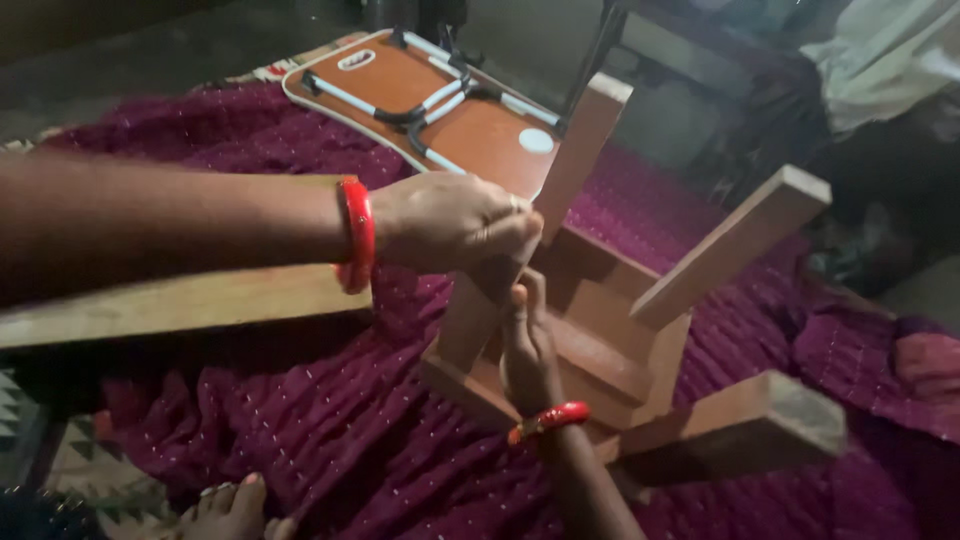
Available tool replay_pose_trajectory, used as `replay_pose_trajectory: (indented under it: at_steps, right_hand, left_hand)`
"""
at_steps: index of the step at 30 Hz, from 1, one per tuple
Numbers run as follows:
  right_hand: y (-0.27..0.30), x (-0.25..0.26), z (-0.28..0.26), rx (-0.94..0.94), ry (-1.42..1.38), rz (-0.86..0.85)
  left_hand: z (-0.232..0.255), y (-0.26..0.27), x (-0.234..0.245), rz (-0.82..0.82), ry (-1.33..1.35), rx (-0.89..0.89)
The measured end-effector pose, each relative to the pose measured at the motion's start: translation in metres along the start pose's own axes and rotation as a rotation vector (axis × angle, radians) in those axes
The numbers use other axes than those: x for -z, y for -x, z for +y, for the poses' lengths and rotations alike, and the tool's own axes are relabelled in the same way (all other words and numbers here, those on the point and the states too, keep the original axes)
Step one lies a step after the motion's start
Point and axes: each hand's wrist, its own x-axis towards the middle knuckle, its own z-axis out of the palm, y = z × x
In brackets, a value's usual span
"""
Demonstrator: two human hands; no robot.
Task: The person works on a small wooden stool lying upside down on a bed, pulling and wiggling its legs and frame apart by hand, then uses a hammer to strike and loosen the joints, and continues handling the legs and a wooden board while repositioning the frame.
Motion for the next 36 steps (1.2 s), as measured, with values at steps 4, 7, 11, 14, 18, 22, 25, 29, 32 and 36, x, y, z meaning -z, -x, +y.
replay_pose_trajectory:
  at_steps: [4, 7, 11, 14, 18, 22, 25, 29, 32, 36]
  right_hand:
    - [-0.001, -0.004, 0.002, -0.005, -0.067, 0.024]
    - [0.001, -0.012, 0.003, 0.054, -0.184, 0.099]
    - [0.011, -0.008, 0.0, -0.056, -0.275, 0.218]
    - [0.007, -0.001, 0.002, -0.15, -0.339, 0.295]
    - [-0.015, 0.018, 0.014, -0.263, -0.376, 0.346]
    - [-0.043, 0.036, 0.054, -0.327, -0.329, 0.36]
    - [-0.061, 0.059, 0.094, -0.363, -0.138, 0.277]
    - [-0.082, 0.093, 0.125, -0.469, 0.187, 0.291]
    - [-0.103, 0.103, 0.135, -0.477, 0.607, 0.277]
    - [-0.115, 0.1, 0.146, -0.615, 0.855, 0.192]
  left_hand:
    - [0.011, -0.014, 0.019, -0.219, -0.36, -0.126]
    - [0.006, -0.023, 0.015, -0.23, -0.272, -0.08]
    - [-0.015, -0.03, 0.009, -0.3, 0.2, 0.002]
    - [-0.034, -0.025, 0.0, -0.295, 0.47, -0.004]
    - [-0.067, -0.036, -0.024, -0.408, 0.847, 0.163]
    - [-0.123, -0.076, -0.047, -0.567, 1.259, 0.446]
    - [-0.162, -0.094, -0.072, -0.48, 0.669, 0.145]
    - [-0.194, -0.108, -0.12, -0.486, 0.209, -0.052]
    - [-0.213, -0.119, -0.156, -0.399, -0.056, -0.156]
    - [-0.231, -0.133, -0.188, -0.225, -0.376, -0.294]
